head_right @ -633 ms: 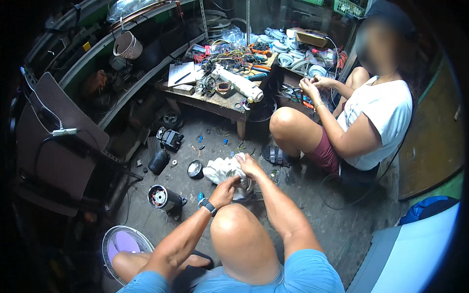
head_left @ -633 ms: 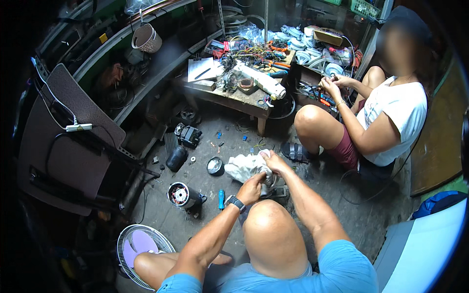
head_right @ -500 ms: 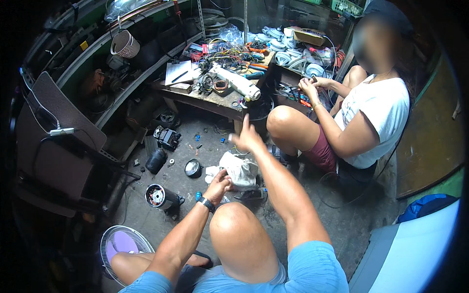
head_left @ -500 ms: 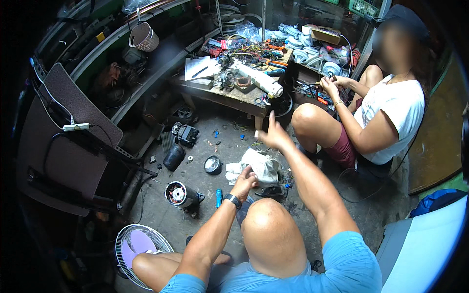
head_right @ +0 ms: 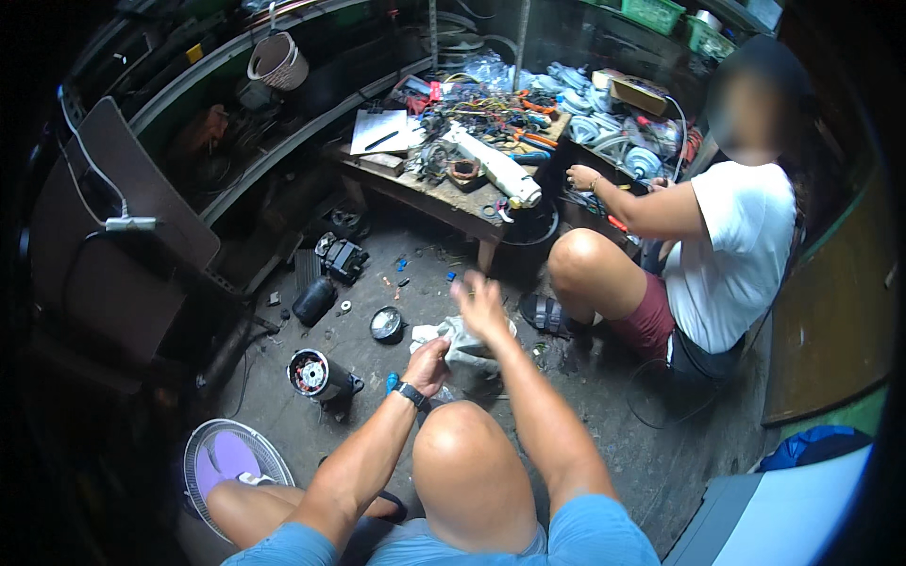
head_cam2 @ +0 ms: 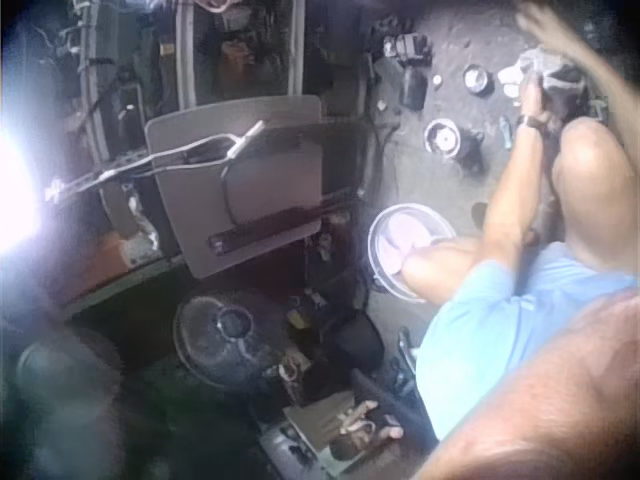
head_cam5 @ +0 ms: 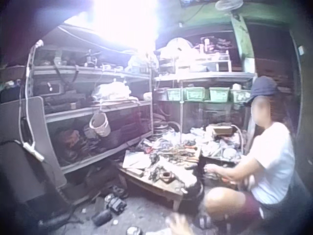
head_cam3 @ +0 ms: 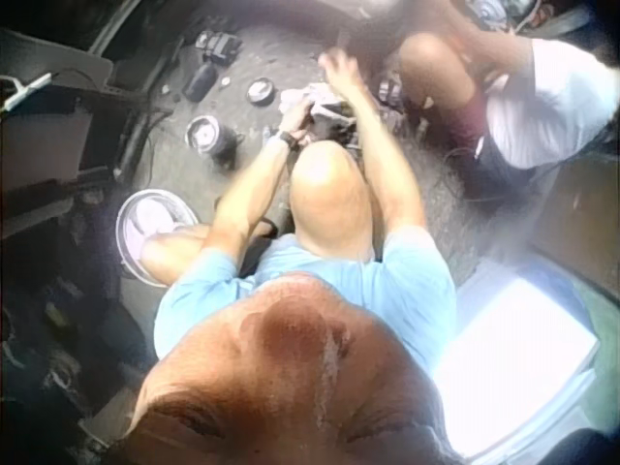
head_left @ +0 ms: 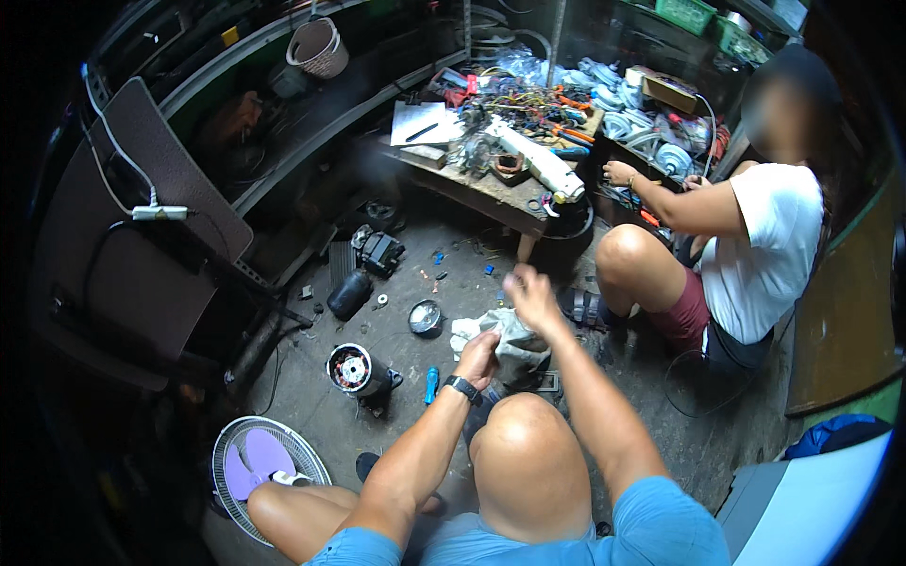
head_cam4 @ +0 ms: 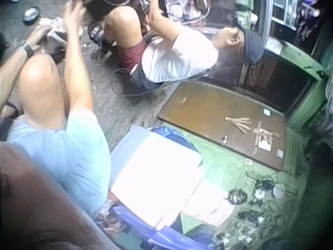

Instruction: The person sits on the floor and uses pliers to strip insulation from multiple copper wires attached to a small electric motor. They repeatedly pull and cut the wires, gathering them in their hand.

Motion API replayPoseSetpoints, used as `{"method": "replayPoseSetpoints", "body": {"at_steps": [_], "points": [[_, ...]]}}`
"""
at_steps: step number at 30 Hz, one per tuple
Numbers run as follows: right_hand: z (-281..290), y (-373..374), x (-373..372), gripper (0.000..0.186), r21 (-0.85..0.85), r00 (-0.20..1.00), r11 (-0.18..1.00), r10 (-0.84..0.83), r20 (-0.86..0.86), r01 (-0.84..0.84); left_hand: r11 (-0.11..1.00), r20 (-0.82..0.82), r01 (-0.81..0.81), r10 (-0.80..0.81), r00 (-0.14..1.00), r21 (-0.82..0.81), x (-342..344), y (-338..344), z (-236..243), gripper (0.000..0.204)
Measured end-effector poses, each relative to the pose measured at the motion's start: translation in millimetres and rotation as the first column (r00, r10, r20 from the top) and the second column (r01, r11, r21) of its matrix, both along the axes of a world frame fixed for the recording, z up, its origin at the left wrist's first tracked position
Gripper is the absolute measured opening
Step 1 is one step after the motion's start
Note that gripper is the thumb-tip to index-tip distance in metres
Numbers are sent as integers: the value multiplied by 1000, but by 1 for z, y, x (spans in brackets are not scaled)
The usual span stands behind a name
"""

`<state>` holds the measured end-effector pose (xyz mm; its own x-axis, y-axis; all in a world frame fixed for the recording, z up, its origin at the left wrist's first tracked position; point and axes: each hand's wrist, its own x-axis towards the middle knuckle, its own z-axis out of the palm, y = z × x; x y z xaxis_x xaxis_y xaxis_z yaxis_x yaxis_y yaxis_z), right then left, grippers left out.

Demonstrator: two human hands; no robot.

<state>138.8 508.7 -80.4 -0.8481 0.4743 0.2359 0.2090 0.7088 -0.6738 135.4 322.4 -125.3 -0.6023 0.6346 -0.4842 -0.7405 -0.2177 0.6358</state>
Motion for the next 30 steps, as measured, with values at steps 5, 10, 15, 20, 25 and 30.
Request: {"method": "replayPoseSetpoints", "body": {"at_steps": [5, 10, 15, 20, 25, 30], "points": [[-47, -46, 45, 47, -975, 998, -224, -70, 2, -14, 988, 30, -81, 77, 997, 132, 11, 35, -13, 28], [-54, -67, 54, 53, -960, 985, 255, -98, -144, -115, 759, -745, -557, 146, 651, -337, 21, 68, -37, 34], [-52, -88, 40, 49, -936, 999, 351, 38, -23, -35, 992, 166, 5, -26, 986, 124, 22, 31, -11, 87], [-50, -32, 28, 53, -227, 857, 954, -54, 512, 195, 848, -7, 515, -518, 855, 123, 18, -25, 36, 78], [55, 13, 20, 57, 78, 990, 987, 141, 3, -141, 726, -648, 293, -688, 327, -623, -14, -127, 97, 68], [166, 114, 18, 47, 420, 964, 896, -27, -265, 141, 612, -611, -31, -781, 131, -790, -39, -226, 201, 63]]}}
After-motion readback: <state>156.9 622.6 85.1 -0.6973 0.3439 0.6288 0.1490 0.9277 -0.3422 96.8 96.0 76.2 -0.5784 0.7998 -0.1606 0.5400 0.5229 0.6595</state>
